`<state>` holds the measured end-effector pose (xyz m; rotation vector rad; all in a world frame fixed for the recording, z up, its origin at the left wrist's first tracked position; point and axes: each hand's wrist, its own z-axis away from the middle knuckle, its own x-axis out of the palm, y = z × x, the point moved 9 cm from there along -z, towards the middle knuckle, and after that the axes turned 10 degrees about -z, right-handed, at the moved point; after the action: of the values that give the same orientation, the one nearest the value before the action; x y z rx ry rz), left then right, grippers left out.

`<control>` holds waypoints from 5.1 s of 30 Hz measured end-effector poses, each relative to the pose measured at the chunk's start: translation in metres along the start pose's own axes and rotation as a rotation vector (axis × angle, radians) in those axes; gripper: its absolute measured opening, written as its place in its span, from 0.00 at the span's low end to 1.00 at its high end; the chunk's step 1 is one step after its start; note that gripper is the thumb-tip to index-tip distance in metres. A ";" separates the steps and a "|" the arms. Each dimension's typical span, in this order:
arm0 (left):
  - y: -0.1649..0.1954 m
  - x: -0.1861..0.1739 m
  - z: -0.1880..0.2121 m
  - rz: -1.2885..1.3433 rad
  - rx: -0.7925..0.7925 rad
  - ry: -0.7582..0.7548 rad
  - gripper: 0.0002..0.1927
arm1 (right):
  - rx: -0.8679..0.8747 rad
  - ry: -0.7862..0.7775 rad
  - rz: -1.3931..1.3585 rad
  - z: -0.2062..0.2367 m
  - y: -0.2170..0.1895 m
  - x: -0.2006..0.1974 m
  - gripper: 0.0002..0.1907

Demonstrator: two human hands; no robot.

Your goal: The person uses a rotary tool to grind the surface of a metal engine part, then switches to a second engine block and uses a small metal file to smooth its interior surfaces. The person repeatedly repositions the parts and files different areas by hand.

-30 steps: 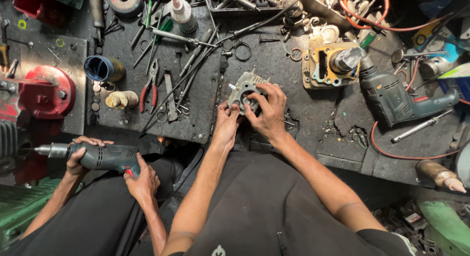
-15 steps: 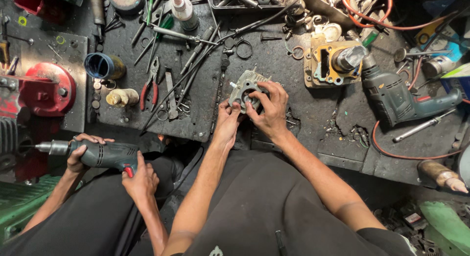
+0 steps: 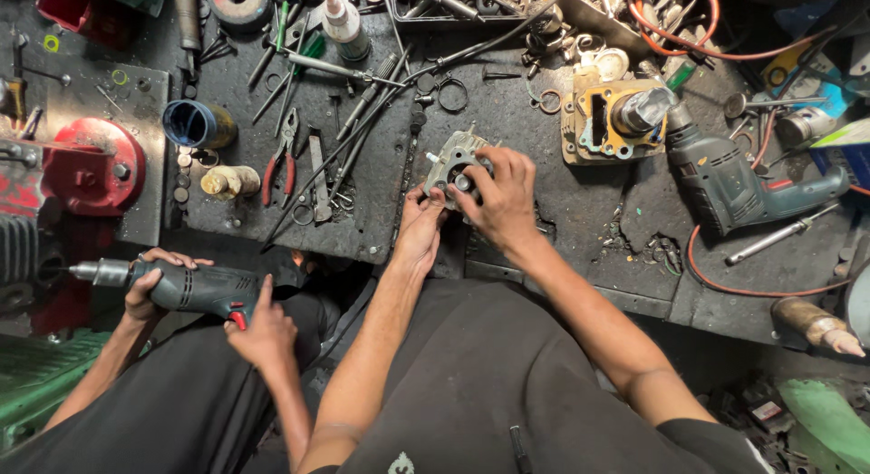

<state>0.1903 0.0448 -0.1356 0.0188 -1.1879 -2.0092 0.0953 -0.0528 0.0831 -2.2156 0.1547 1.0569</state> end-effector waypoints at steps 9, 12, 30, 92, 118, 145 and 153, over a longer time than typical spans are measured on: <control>0.010 0.010 0.004 -0.003 -0.034 -0.063 0.35 | 0.459 0.445 0.274 0.048 0.095 -0.266 0.15; 0.012 0.009 0.007 0.000 -0.020 -0.082 0.34 | 0.331 0.221 -0.140 0.023 0.075 -0.207 0.16; 0.029 0.002 0.010 -0.389 0.039 -0.096 0.42 | -0.101 -0.065 -0.499 -0.031 -0.009 -0.060 0.13; 0.055 0.046 -0.002 0.109 0.035 -0.083 0.27 | 0.087 -0.054 -0.125 0.004 0.031 -0.004 0.19; 0.064 0.056 0.008 0.027 -0.080 -0.103 0.25 | 0.179 -0.055 -0.188 -0.016 0.049 0.006 0.09; 0.065 0.060 0.014 0.066 -0.040 -0.096 0.27 | 0.175 -0.033 -0.262 -0.006 0.051 0.009 0.11; 0.058 0.056 0.010 0.122 -0.050 -0.077 0.29 | 0.149 -0.029 -0.283 -0.012 0.048 0.003 0.11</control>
<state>0.1830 0.0017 -0.0673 -0.1543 -1.1579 -1.9467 0.0872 -0.0960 0.0613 -2.0157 -0.0894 0.8912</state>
